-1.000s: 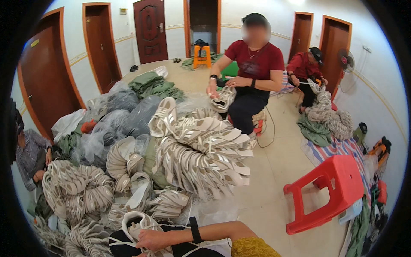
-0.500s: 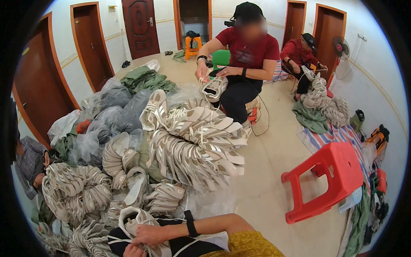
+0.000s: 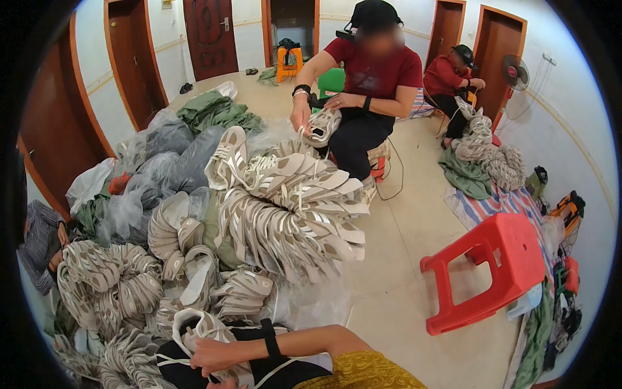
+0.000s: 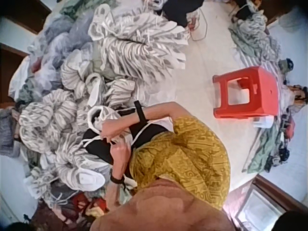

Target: Thread laces through the eyelets of shoe uppers and tie them.

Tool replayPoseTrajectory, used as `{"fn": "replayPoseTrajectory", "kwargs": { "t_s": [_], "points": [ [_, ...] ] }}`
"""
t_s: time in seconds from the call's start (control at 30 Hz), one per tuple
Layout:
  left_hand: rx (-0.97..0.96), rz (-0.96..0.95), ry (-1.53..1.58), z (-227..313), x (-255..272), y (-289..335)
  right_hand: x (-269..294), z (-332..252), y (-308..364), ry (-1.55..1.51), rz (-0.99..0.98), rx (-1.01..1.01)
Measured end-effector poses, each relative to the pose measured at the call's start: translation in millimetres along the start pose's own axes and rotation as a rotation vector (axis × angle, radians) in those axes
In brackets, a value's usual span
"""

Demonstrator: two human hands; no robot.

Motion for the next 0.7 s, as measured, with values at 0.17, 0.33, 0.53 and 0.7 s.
{"fn": "replayPoseTrajectory", "kwargs": {
  "t_s": [0.17, 0.33, 0.53, 0.7],
  "points": [
    [0.014, 0.191, -0.021, 10, 4, -12, -45, 3, -8, 0.27, -0.31, -0.127],
    [0.116, -0.052, -0.225, 11, -27, -6, -5, -22, -6, 0.336, -0.113, -0.042],
    [0.244, 0.043, -0.161, -7, -5, -11, 35, 15, -2, -0.096, -0.019, -0.283],
    [0.235, 0.088, -0.135, 3, -6, -3, -3, 5, -17, 0.02, -0.304, -0.328]
  ]
}}
Point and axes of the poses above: each hand's wrist, its own y-axis away from the middle knuckle, its own x-axis out of the back of the hand, z = x × y, the point moved 10 cm from there along -y, towards the middle knuckle, and after that the axes turned 7 degrees about x, right-handed, at the moved point
